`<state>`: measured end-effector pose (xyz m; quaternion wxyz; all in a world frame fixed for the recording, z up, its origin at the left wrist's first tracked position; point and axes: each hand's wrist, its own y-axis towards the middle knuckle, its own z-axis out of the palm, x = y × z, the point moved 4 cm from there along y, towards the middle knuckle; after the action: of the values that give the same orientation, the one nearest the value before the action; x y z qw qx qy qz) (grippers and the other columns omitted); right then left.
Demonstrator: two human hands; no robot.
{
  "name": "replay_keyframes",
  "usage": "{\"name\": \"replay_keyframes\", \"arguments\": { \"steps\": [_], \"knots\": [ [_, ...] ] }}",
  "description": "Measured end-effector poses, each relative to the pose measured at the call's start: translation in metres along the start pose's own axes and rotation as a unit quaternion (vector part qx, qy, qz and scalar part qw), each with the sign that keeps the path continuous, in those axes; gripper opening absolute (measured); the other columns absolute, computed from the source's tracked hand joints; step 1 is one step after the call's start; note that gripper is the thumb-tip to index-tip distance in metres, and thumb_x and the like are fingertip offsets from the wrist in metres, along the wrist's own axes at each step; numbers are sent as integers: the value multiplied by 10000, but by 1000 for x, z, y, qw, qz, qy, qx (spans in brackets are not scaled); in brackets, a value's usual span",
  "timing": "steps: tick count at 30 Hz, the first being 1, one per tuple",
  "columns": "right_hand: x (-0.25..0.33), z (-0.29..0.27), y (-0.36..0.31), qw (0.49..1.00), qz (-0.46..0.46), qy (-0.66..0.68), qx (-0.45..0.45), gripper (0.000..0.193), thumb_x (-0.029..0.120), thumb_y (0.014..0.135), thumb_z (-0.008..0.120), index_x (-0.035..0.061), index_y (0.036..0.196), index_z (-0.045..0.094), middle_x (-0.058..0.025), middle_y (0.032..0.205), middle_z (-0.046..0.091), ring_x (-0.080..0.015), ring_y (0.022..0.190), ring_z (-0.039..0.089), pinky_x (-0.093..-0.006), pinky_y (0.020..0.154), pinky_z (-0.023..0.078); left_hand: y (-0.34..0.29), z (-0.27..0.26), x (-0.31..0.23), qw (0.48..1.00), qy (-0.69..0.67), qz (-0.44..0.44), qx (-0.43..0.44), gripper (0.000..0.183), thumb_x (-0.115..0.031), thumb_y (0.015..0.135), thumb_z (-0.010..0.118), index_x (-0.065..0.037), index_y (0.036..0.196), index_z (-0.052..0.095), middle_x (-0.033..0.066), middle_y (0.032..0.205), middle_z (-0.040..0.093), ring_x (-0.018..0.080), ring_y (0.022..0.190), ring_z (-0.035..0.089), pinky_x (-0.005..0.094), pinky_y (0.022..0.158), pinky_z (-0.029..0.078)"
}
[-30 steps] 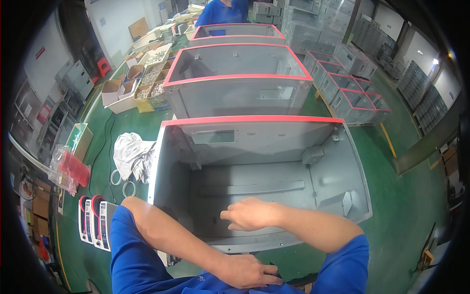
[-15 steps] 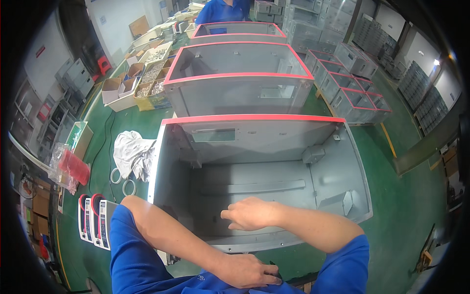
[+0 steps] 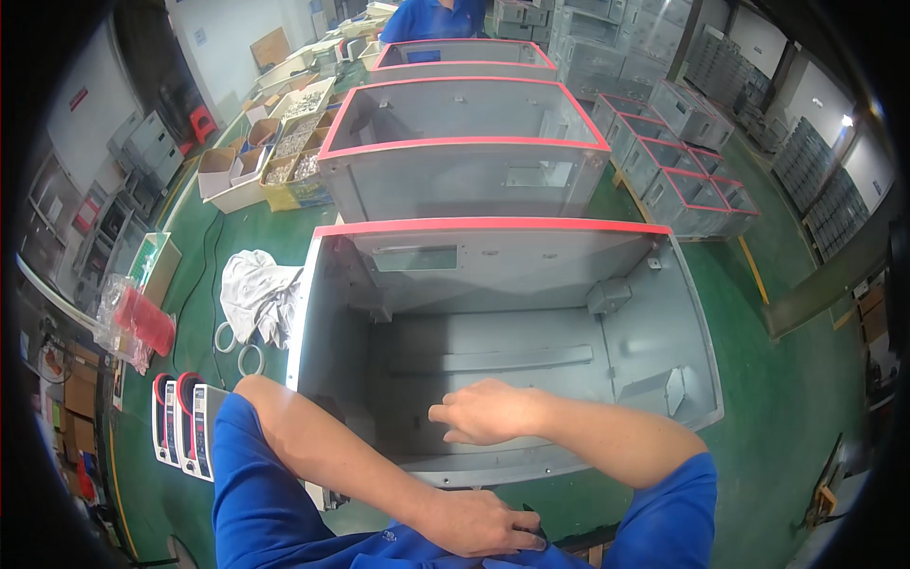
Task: The person loads red tape into a dispenser, cuts a strip, and applies it along the edges of a large metal appliance casing. They smooth the tape down and continue applying it to the corners and sides of the unit.
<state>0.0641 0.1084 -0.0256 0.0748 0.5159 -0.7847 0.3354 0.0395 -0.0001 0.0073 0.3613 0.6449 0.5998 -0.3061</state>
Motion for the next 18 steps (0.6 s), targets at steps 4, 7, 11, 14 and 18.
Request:
{"name": "replay_keyframes", "arguments": {
  "steps": [4, 7, 11, 14, 18],
  "knots": [
    [0, 1, 0, 1000, 2, 2, 3, 320, 276, 866, 523, 44, 1083, 485, -152, 948, 584, -331, 907, 577, -435, 739, 477, 0, 1, 1, 1000, 1, -1, 1, 347, -150, 833, 502, -33, 1158, 469, 157, 1014, 479, 328, 716, 592, 419, 598, 501],
    [1, -2, -1, 1000, 5, 4, 9, 319, 276, 868, 520, 43, 1083, 485, -152, 952, 583, -330, 915, 575, -434, 748, 474, 0, 1, 1, 1000, -3, 2, -3, 346, -149, 832, 503, -31, 1156, 470, 156, 1013, 478, 328, 716, 590, 421, 597, 499],
    [-1, 0, 0, 1000, 8, 5, 11, 318, 278, 868, 519, 43, 1081, 486, -152, 954, 581, -327, 919, 573, -432, 757, 469, 0, 1, 1, 1000, -7, -4, 1, 344, -143, 831, 502, -26, 1153, 471, 157, 1009, 476, 330, 718, 589, 425, 598, 496],
    [-1, 0, 0, 1000, 8, 3, 9, 320, 280, 868, 520, 42, 1079, 487, -152, 953, 582, -326, 921, 572, -429, 760, 468, 0, 1, 1, 1000, -6, -4, 5, 346, -139, 830, 503, -24, 1155, 469, 159, 1009, 476, 331, 719, 588, 425, 599, 495],
    [0, -1, 0, 1000, 5, 1, 7, 321, 280, 866, 521, 43, 1080, 488, -152, 952, 582, -327, 915, 574, -429, 752, 471, 0, 1, 0, 1000, 0, -3, 6, 349, -139, 829, 505, -27, 1157, 469, 160, 1015, 476, 332, 714, 589, 424, 599, 496]
  ]
}}
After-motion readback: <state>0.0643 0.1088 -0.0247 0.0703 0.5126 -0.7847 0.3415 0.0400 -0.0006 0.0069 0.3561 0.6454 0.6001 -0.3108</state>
